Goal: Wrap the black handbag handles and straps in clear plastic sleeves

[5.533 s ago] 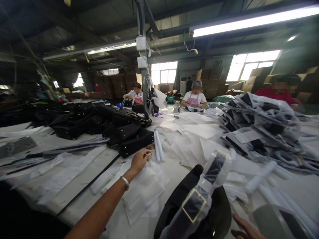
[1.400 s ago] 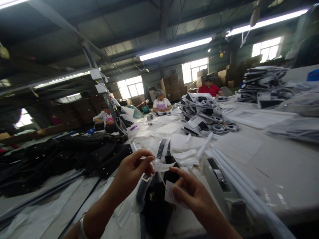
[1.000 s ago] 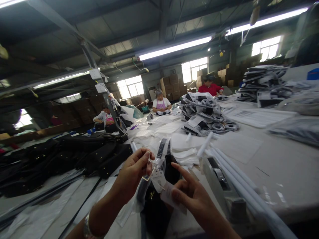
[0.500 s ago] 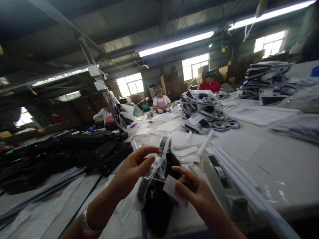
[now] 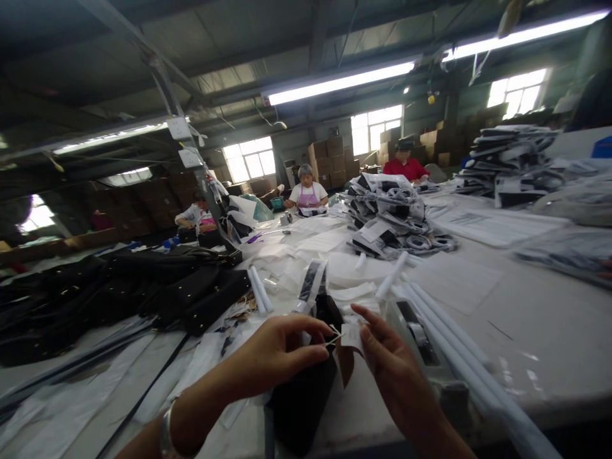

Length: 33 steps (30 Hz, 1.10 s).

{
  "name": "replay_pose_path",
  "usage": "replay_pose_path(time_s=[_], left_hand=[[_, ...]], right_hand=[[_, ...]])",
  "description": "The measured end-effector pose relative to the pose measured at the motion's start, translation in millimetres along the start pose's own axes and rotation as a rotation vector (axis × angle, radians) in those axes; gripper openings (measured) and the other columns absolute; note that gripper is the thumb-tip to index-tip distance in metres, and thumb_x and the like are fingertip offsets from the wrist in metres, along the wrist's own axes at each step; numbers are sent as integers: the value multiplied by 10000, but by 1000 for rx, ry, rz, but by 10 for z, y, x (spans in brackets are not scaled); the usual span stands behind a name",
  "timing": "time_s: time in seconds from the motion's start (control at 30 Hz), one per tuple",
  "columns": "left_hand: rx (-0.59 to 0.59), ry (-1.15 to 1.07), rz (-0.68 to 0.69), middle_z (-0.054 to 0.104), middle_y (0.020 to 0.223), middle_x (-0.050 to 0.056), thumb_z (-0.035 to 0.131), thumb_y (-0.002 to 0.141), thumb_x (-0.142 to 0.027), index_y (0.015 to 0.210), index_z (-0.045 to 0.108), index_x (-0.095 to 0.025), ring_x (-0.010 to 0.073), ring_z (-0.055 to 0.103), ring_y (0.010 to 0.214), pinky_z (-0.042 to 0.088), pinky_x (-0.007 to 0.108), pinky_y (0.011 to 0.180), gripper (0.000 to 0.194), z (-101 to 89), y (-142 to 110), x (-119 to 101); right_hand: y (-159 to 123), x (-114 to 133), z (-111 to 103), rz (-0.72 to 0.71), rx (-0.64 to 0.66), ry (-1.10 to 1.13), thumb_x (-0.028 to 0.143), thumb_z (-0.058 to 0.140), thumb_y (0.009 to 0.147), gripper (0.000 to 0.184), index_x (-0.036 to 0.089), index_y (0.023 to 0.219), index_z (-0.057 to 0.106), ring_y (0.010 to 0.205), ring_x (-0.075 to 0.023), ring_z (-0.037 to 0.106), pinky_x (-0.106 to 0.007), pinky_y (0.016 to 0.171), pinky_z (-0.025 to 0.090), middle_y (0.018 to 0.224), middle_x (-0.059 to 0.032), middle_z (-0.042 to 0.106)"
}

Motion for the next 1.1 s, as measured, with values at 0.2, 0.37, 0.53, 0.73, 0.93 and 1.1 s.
replay_pose_path(time_s=[0.2, 0.37, 0.53, 0.73, 0.93, 1.1], left_hand=[[-113, 173, 154, 704, 852, 16, 693, 846, -329, 922, 809, -240, 143, 619, 761, 430, 218, 682, 165, -4, 70, -99], [-30, -50, 41, 696, 767, 35, 574, 916, -442, 915, 763, -167, 141, 616, 649, 444, 229, 592, 333, 112, 93, 45], [-189, -56, 119, 701, 842, 29, 639, 888, -358, 1004, 714, -195, 150, 639, 735, 482, 229, 656, 214, 74, 68, -68], [-193, 35, 236, 667, 920, -1, 738, 823, -339, 1086, 748, -288, 108, 574, 688, 448, 205, 617, 269, 120, 101, -275], [-218, 43, 318, 656, 1005, 1, 863, 680, -313, 1038, 733, -262, 94, 545, 660, 462, 208, 611, 384, 232, 122, -348], [-258, 157, 489, 697, 1006, 27, 727, 838, -237, 921, 782, -251, 108, 644, 736, 501, 198, 677, 101, 283, 81, -400]], right_hand=[[-17, 34, -47, -6, -33, -67, 380, 765, 820, 408, 249, 1199, 686, 844, -169, 633, -244, 742, 501, 915, -22, 685], [-47, 97, -92, -113, -20, -193, 384, 764, 824, 412, 256, 1208, 685, 706, -130, 577, -212, 655, 475, 768, 13, 629], [-54, 85, -45, -68, -6, 3, 377, 777, 801, 377, 266, 1155, 712, 749, -152, 611, -252, 724, 511, 855, -13, 680], [-48, 5, -17, 13, 16, 132, 314, 828, 748, 428, 287, 1156, 701, 683, -145, 620, -257, 677, 522, 763, 1, 662], [-45, 4, -44, -21, 6, 76, 325, 809, 774, 424, 259, 1175, 687, 676, -130, 607, -217, 621, 493, 783, -4, 667], [-57, 20, -21, -20, -30, 19, 349, 834, 724, 472, 261, 1164, 689, 730, -175, 653, -257, 653, 511, 871, -21, 704]])
Point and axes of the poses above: each hand's wrist, its own y-axis towards the middle knuckle, its own z-axis out of the palm, x = y × z, the point moved 7 cm from there along y, towards the middle knuckle
